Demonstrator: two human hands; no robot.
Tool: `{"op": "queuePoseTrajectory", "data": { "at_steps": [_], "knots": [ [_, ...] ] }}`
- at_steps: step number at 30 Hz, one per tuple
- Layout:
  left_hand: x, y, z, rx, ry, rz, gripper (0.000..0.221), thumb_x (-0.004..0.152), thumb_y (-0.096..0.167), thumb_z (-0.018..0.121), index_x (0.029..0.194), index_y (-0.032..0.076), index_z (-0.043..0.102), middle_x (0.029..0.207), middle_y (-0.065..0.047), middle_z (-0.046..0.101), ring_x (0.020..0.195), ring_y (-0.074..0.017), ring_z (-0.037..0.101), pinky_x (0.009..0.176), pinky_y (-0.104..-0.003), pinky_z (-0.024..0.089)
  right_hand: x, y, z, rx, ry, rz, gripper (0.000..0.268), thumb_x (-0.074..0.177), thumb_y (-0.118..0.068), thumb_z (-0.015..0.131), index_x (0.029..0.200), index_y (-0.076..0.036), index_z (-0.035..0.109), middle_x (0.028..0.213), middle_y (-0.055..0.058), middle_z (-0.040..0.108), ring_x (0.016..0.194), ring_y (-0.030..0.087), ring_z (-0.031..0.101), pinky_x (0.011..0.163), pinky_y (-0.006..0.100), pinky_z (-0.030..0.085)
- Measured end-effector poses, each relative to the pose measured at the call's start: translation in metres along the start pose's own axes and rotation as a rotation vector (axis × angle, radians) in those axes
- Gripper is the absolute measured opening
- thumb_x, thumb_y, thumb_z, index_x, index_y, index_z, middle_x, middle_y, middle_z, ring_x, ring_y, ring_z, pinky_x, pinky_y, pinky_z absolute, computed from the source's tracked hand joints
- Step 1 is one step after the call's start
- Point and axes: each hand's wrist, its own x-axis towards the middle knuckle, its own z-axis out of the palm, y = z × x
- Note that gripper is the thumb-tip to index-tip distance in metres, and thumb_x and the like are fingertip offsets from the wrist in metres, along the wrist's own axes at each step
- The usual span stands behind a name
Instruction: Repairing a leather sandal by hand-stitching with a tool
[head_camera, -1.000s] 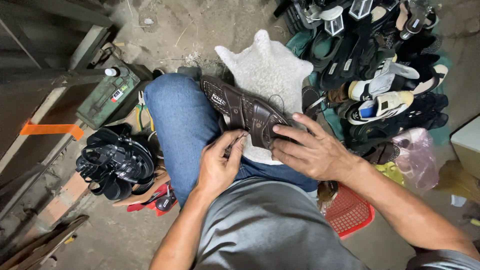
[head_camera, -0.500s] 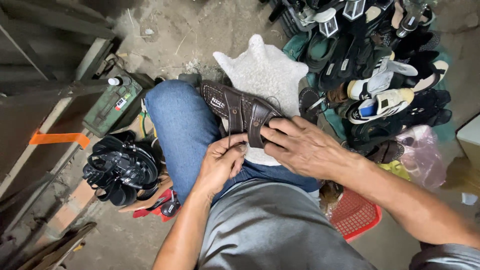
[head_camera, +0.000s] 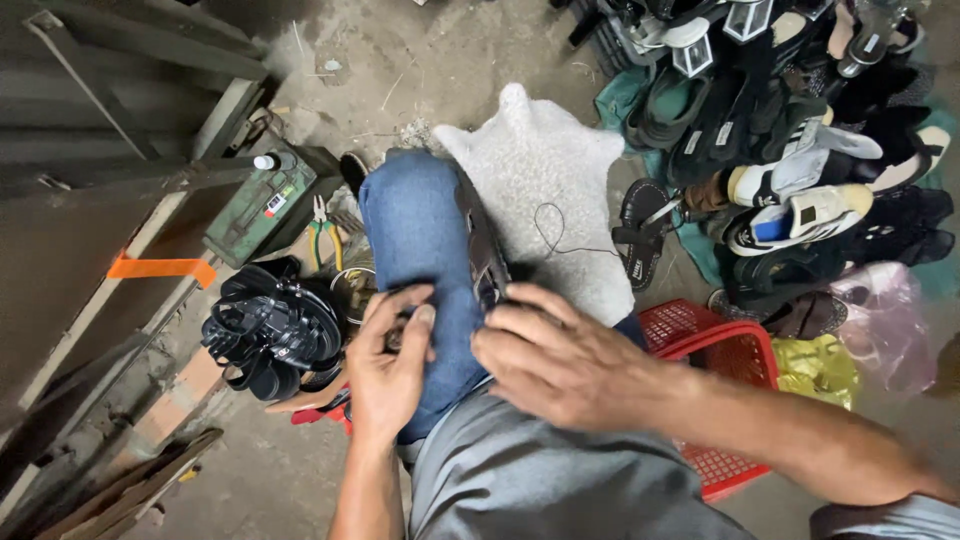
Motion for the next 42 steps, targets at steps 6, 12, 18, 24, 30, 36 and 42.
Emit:
{"op": "queuePoseTrajectory", "data": {
  "at_steps": [6, 12, 18, 24, 30, 36, 42],
  "knots": [
    [-0.018, -0.005, 0.006, -0.231, -0.427, -0.287, 0.026, 0.096, 0.027, 0.067, 0.109, 0.006, 0.077, 0.078, -0.001, 0.068, 0.050, -0.0076, 0.054, 0.044, -0.023, 0.044, 0.002, -0.039, -0.006, 0.098, 0.032, -0.089, 0.030, 0.107, -0.026, 0.062, 0.122, -0.003, 0.073, 0.126, 0.007, 0.068, 0.124, 0.025, 0.061, 0.114, 0.048, 0.043],
    [-0.024, -0.008, -0.008, -0.274, -0.329, -0.165, 0.019, 0.099, 0.019, 0.063, 0.105, 0.005, 0.075, 0.077, -0.002, 0.073, 0.049, -0.0065, 0.051, 0.046, -0.019, 0.042, -0.004, -0.016, -0.004, 0.022, 0.420, -0.047, 0.008, 0.095, -0.007, 0.067, 0.089, -0.013, 0.066, 0.110, 0.014, 0.074, 0.094, 0.021, 0.076, 0.071, 0.033, 0.067],
    [-0.021, 0.020, -0.023, -0.183, -0.249, 0.294, 0.023, 0.102, 0.027, 0.059, 0.093, 0.008, 0.069, 0.100, -0.013, 0.069, 0.108, -0.0249, 0.065, 0.098, -0.040, 0.050, -0.019, 0.026, 0.014, 0.306, -0.141, 0.771, 0.047, 0.106, -0.030, 0.043, 0.148, -0.010, 0.041, 0.140, 0.021, 0.058, 0.112, 0.034, 0.068, 0.089, 0.059, 0.060],
    [-0.017, 0.025, 0.002, -0.645, -0.292, 0.200, 0.027, 0.101, 0.018, 0.063, 0.082, -0.001, 0.068, 0.088, -0.027, 0.072, 0.061, -0.0203, 0.068, 0.047, -0.023, 0.047, -0.058, 0.045, 0.055, 0.080, 0.117, 0.518, 0.020, 0.094, -0.008, 0.053, 0.104, -0.011, 0.069, 0.083, 0.009, 0.064, 0.080, 0.034, 0.068, 0.067, 0.044, 0.058],
    [-0.010, 0.004, 0.002, -0.618, -0.281, 0.220, 0.027, 0.103, 0.015, 0.057, 0.080, 0.001, 0.061, 0.075, -0.021, 0.069, 0.047, -0.0134, 0.054, 0.044, -0.024, 0.039, -0.159, 0.103, 0.011, 0.086, 0.238, 0.894, 0.022, 0.103, 0.006, 0.050, 0.105, -0.001, 0.071, 0.093, 0.018, 0.071, 0.080, 0.032, 0.065, 0.076, 0.040, 0.053],
    [-0.009, 0.001, 0.004, 0.011, -0.074, 0.163, 0.019, 0.096, 0.015, 0.072, 0.082, 0.005, 0.065, 0.058, -0.012, 0.059, 0.049, -0.0192, 0.046, 0.046, -0.034, 0.039, -0.110, 0.053, -0.022, 0.560, 0.256, 0.688, 0.027, 0.091, -0.009, 0.039, 0.077, -0.011, 0.061, 0.128, 0.021, 0.067, 0.129, 0.039, 0.056, 0.112, 0.057, 0.035],
    [-0.012, 0.045, 0.009, 0.279, -0.166, -0.037, 0.029, 0.093, 0.021, 0.073, 0.118, 0.008, 0.067, 0.069, -0.020, 0.071, 0.059, -0.0443, 0.071, 0.051, -0.049, 0.053, -0.030, 0.016, -0.031, 1.375, 0.401, 0.308, 0.025, 0.099, -0.019, 0.044, 0.083, -0.013, 0.061, 0.087, 0.019, 0.076, 0.097, 0.035, 0.073, 0.105, 0.060, 0.046]
  ]
}}
